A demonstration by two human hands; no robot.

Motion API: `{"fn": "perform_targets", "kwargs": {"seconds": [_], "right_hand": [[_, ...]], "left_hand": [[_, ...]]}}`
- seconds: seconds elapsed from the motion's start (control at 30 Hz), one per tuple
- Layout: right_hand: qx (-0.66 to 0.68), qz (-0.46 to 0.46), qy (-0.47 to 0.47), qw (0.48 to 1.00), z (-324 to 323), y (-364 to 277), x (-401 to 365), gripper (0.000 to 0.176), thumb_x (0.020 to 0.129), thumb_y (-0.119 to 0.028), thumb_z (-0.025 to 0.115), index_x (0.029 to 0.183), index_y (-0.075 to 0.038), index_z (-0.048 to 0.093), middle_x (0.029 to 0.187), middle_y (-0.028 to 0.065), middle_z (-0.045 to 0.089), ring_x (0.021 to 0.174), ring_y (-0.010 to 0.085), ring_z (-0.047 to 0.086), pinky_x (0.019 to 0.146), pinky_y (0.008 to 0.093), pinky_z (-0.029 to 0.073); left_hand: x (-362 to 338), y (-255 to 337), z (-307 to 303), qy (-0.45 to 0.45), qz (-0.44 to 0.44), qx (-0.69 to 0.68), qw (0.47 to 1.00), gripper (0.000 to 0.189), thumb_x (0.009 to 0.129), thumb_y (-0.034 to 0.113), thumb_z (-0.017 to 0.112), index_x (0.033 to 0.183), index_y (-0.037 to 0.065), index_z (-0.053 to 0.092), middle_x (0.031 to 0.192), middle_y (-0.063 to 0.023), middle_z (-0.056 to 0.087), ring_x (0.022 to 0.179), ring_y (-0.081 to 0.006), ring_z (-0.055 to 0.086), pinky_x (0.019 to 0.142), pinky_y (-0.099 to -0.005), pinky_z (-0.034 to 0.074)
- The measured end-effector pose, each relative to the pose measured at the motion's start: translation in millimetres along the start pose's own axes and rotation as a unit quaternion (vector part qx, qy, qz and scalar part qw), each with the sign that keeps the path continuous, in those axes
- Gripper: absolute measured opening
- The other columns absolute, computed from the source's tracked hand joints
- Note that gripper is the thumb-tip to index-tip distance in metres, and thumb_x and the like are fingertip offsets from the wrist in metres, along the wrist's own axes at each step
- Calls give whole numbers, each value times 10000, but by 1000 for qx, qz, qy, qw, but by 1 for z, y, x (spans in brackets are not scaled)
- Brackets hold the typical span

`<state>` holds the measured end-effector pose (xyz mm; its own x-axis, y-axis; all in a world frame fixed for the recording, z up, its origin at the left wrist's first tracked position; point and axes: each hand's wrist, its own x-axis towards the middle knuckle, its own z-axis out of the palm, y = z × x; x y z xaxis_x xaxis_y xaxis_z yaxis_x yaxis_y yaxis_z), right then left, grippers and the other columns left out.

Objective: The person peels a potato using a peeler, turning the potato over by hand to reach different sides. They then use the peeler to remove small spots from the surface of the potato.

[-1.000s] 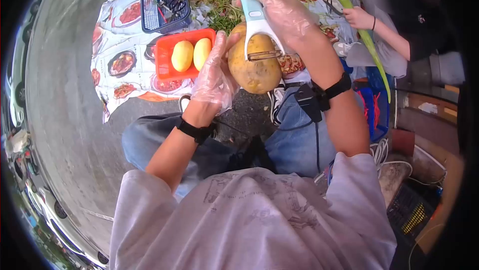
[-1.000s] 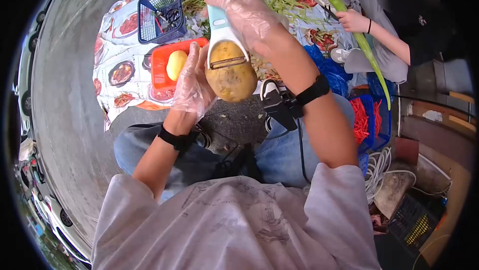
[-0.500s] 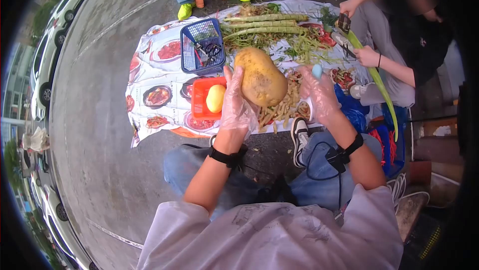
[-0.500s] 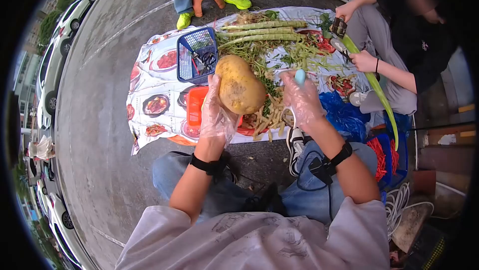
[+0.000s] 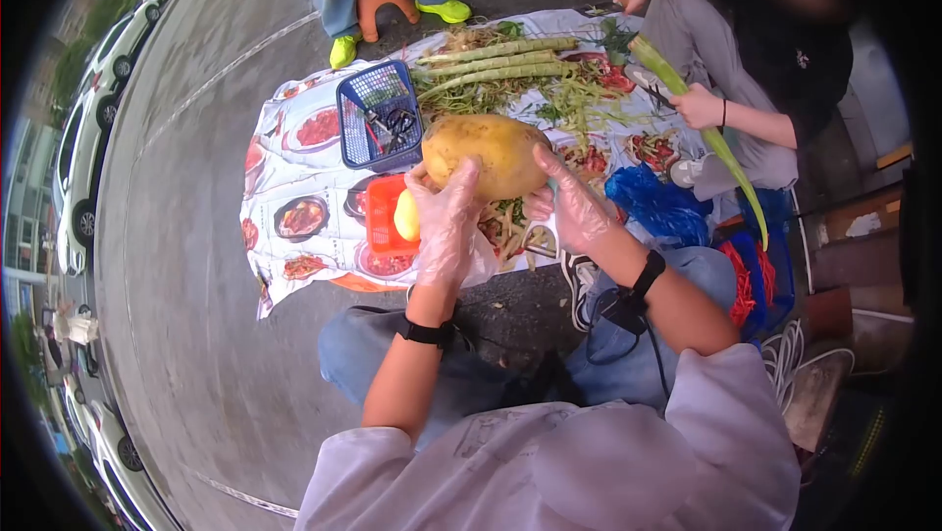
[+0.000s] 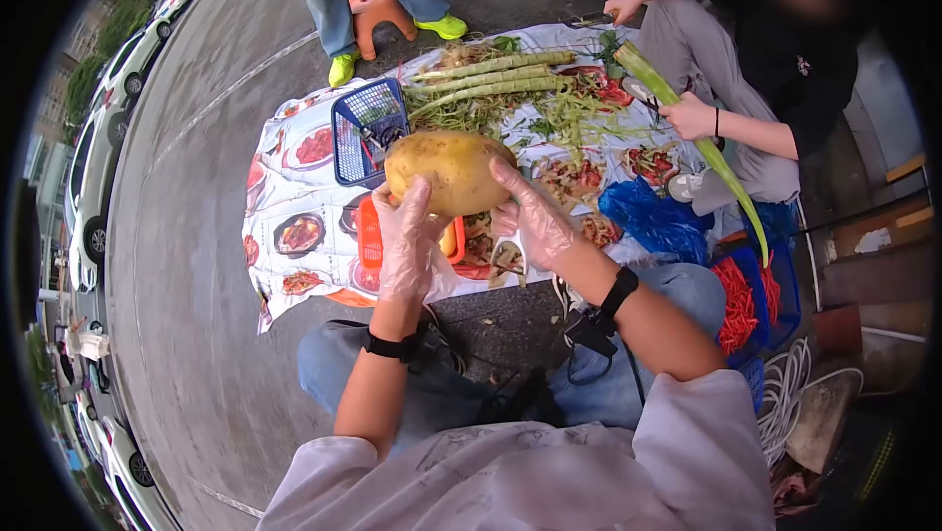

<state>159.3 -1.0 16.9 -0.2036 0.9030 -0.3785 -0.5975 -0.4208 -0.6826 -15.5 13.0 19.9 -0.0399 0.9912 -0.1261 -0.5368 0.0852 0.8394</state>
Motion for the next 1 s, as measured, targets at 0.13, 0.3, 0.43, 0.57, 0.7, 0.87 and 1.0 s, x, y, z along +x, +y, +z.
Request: {"fn": "perform_targets", "kwargs": {"seconds": [0.13,0.3,0.43,0.57,0.7,0.87,1.0], "right_hand": [[-62,48,-28,996,-31,-27,7,604,847,-586,785,1114,-95,556,736,-61,379,567,63,364,539,246,295],[-257,91,-92,958,-47,-59,-4,717,813,-602,800,1202,-52,557,834,-33,495,632,63,413,552,242,326],[-387,114,-108,909,-41,-67,-9,987,718,-671,840,1351,10,509,1060,25,575,883,95,519,690,238,418],[-420,85,-113,896,-47,-63,-9,860,736,-625,845,1270,-12,565,1040,34,576,897,127,571,732,262,488],[-415,-24,-77,906,-51,-54,-6,799,801,-602,817,1271,-4,573,850,-23,534,716,62,505,610,214,404],[-296,-43,104,948,-38,-68,-7,389,1064,-378,574,1114,5,630,663,-53,406,622,43,416,576,226,343],[-307,-93,199,926,-55,-48,17,349,1091,-328,516,988,-17,635,723,-30,479,674,70,467,639,241,386]], "left_hand": [[-5,26,-15,-122,-61,-16,991,739,1019,579,526,1470,27,333,1473,-187,465,1303,-347,572,941,-579,583],[-14,30,-19,-180,-292,-104,934,904,974,713,470,1509,-10,376,1422,-198,557,1268,-383,606,879,-627,593],[-29,12,-25,-214,-399,-99,886,799,971,581,609,1522,49,382,1385,-196,588,1184,-371,660,858,-614,603],[-33,-1,-28,-254,-399,-103,875,754,954,364,727,1544,74,359,1400,-171,583,1240,-311,630,977,-519,564],[-28,-8,-24,-264,-373,-125,881,787,931,222,758,1568,77,319,1440,-136,554,1304,-253,583,1077,-412,499],[-34,-26,-29,-196,-345,-165,903,985,840,182,841,1610,87,234,1529,-115,453,1410,-246,460,1182,-415,369],[-23,-16,-34,-240,-294,-90,921,1073,893,211,819,1625,-11,67,1628,-153,256,1504,-204,254,1226,-369,254]]}}
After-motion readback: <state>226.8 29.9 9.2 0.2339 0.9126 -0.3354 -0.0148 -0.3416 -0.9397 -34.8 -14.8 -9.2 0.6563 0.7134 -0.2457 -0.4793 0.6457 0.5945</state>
